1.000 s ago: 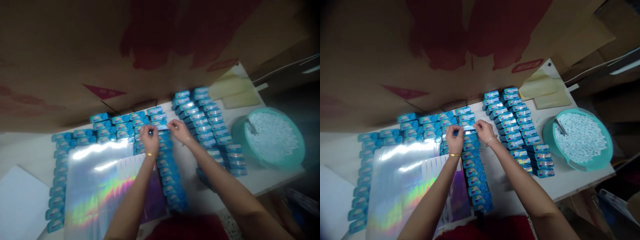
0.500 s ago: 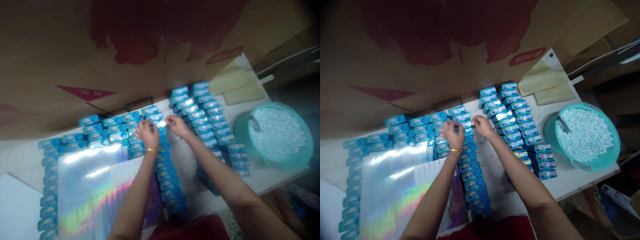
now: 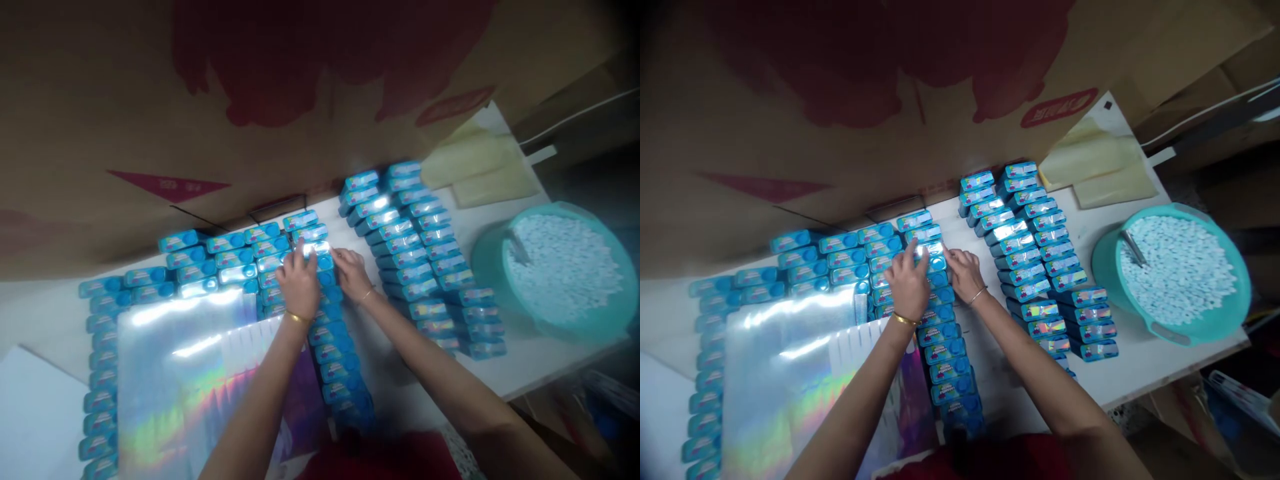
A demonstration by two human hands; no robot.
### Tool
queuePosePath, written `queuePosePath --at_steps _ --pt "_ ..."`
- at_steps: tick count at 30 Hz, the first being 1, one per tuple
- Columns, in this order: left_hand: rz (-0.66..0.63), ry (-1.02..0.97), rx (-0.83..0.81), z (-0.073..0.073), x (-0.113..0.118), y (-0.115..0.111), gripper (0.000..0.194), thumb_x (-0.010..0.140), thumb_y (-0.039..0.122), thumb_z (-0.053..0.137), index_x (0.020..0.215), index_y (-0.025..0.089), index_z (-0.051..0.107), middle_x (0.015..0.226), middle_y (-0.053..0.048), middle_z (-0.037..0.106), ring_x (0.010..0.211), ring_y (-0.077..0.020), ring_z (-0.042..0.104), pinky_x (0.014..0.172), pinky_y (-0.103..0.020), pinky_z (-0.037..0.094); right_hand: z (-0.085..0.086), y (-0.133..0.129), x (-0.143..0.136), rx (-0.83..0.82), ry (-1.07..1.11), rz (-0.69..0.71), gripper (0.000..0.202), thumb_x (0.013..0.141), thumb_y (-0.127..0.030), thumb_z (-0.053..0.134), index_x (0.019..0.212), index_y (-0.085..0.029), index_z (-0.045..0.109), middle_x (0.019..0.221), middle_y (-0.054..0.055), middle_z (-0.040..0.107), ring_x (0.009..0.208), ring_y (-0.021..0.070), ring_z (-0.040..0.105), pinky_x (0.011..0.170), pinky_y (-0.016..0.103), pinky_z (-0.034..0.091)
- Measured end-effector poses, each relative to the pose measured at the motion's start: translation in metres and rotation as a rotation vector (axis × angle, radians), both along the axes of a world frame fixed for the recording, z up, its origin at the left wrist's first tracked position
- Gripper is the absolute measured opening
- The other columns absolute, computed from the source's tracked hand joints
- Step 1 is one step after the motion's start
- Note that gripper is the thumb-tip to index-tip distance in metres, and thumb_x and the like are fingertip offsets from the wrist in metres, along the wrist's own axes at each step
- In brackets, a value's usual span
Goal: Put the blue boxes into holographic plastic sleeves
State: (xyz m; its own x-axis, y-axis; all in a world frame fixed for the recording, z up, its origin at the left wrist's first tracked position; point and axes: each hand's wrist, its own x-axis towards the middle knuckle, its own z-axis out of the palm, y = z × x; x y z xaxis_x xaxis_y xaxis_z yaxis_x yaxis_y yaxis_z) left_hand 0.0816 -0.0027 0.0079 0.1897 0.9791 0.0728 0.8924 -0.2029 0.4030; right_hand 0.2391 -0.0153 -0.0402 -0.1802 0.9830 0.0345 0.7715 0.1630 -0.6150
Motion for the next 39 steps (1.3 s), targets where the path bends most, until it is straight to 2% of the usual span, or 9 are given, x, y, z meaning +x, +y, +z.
queuePosePath --at_steps 6,10,12,15,19,22,25,34,39 --pt "-0.064 -0.032 -0.031 0.006 -0.004 0.006 0.041 0.085 0.010 0.043 0.120 0.023 0.059 0.146 -0.013 0.042 0.125 -0.0370 0.041 0.088 -0.053 0.036 -0.009 0.005 0.020 -0.088 -0.327 0.193 0.058 0.080 -0.004 0.041 0.134 -0.021 0.051 0.131 0.014 0.053 0.101 0.0276 0.048 0.093 0.047 0.030" --pt "-0.039 -0.224 0.002 0.023 -0.067 -0.009 0.035 0.089 0.018 0.043 0.120 0.021 0.059 0.131 -0.014 0.056 0.118 -0.0282 0.051 0.094 -0.045 0.040 0.020 -0.005 0.010 0.055 -0.235 -0.053 0.053 0.086 -0.011 0.036 0.138 -0.015 0.046 0.130 0.018 0.051 0.105 0.0304 0.046 0.089 0.047 0.034" --pt "-0.019 -0.265 0.001 0.034 -0.119 -0.027 0.028 0.090 0.023 0.045 0.114 0.019 0.060 0.111 -0.012 0.064 0.106 -0.0234 0.058 0.092 -0.039 0.043 0.044 -0.016 -0.019 0.136 -0.097 -0.091 0.049 0.092 -0.019 0.034 0.140 -0.017 0.044 0.127 0.017 0.052 0.108 0.0307 0.046 0.090 0.047 0.035" --pt "-0.024 -0.154 -0.072 0.045 -0.193 -0.057 0.021 0.090 0.025 0.046 0.102 0.019 0.062 0.096 -0.009 0.065 0.094 -0.0216 0.060 0.088 -0.036 0.045 0.073 -0.039 -0.089 0.121 0.071 0.124 0.039 0.096 -0.024 0.034 0.129 -0.022 0.054 0.118 0.013 0.057 0.106 0.0281 0.047 0.090 0.044 0.036" --pt "-0.150 -0.081 -0.156 0.041 -0.243 -0.084 0.023 0.091 0.021 0.042 0.106 0.018 0.060 0.101 -0.010 0.062 0.100 -0.0213 0.057 0.088 -0.036 0.047 0.071 -0.071 -0.183 0.046 0.037 0.369 0.028 0.096 -0.020 0.037 0.111 -0.020 0.061 0.104 0.010 0.061 0.094 0.0248 0.048 0.080 0.039 0.037" --pt "-0.210 -0.019 -0.135 0.029 -0.248 -0.092 0.027 0.093 0.021 0.040 0.113 0.017 0.058 0.102 -0.011 0.060 0.099 -0.0211 0.056 0.086 -0.035 0.047 0.050 -0.083 -0.215 -0.013 -0.045 0.399 0.022 0.094 -0.015 0.041 0.100 -0.019 0.062 0.094 0.009 0.060 0.087 0.0237 0.046 0.075 0.036 0.036" --pt "-0.264 0.078 -0.110 0.023 -0.245 -0.095 0.029 0.093 0.021 0.041 0.116 0.017 0.058 0.098 -0.011 0.060 0.093 -0.0215 0.055 0.082 -0.036 0.046 0.037 -0.085 -0.217 -0.027 -0.030 0.372 0.020 0.094 -0.015 0.041 0.092 -0.019 0.061 0.092 0.008 0.058 0.087 0.0231 0.045 0.076 0.035 0.035" --pt "-0.305 0.169 -0.050 0.023 -0.246 -0.105 0.029 0.089 0.021 0.049 0.116 0.024 0.060 0.111 -0.012 0.063 0.096 -0.0243 0.054 0.077 -0.038 0.042 0.039 -0.082 -0.211 -0.006 0.050 0.352 0.024 0.093 -0.012 0.037 0.085 -0.018 0.058 0.089 0.009 0.057 0.085 0.0222 0.046 0.080 0.034 0.037" --pt "-0.283 0.050 -0.030 0.032 -0.244 -0.133 0.024 0.089 0.019 0.048 0.109 0.022 0.062 0.117 -0.012 0.063 0.101 -0.0240 0.056 0.081 -0.039 0.043 0.034 -0.083 -0.211 0.002 0.077 0.328 0.027 0.095 -0.015 0.034 0.090 -0.018 0.060 0.090 0.009 0.058 0.085 0.0221 0.047 0.081 0.034 0.038"
